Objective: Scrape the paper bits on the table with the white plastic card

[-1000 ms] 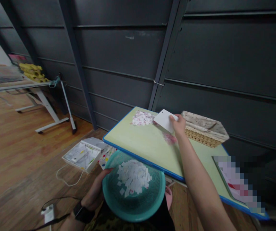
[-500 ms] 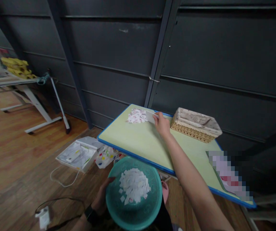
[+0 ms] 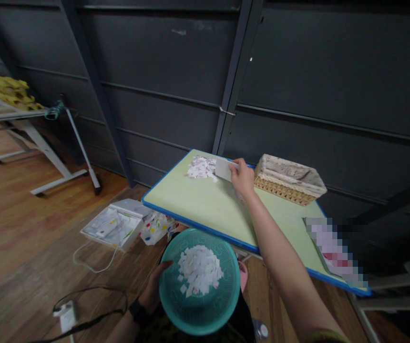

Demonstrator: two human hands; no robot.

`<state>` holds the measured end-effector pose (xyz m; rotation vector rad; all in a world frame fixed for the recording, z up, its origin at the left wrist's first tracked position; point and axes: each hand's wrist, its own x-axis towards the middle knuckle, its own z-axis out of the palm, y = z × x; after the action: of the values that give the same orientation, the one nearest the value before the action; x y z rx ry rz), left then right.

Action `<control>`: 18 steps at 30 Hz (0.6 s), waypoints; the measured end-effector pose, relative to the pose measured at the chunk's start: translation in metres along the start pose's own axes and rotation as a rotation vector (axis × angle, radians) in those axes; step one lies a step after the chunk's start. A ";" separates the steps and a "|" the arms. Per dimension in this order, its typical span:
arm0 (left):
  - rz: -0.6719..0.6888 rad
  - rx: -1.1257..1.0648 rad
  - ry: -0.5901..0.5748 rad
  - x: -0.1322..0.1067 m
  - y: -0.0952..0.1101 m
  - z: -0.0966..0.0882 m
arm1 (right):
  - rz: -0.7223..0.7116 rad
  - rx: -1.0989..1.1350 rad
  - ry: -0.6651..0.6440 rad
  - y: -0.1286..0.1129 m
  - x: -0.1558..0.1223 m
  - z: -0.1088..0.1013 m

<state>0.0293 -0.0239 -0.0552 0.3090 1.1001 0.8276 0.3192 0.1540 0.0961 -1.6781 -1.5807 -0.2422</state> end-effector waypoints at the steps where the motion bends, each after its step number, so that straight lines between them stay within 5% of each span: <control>1: -0.001 -0.007 -0.005 0.000 0.000 0.000 | 0.003 0.001 0.007 0.000 0.000 -0.001; 18: 0.016 -0.024 0.005 -0.004 0.000 0.000 | 0.051 0.158 -0.015 0.001 0.004 -0.003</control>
<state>0.0285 -0.0271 -0.0522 0.2961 1.0923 0.8557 0.3215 0.1551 0.0998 -1.5985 -1.5252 -0.0770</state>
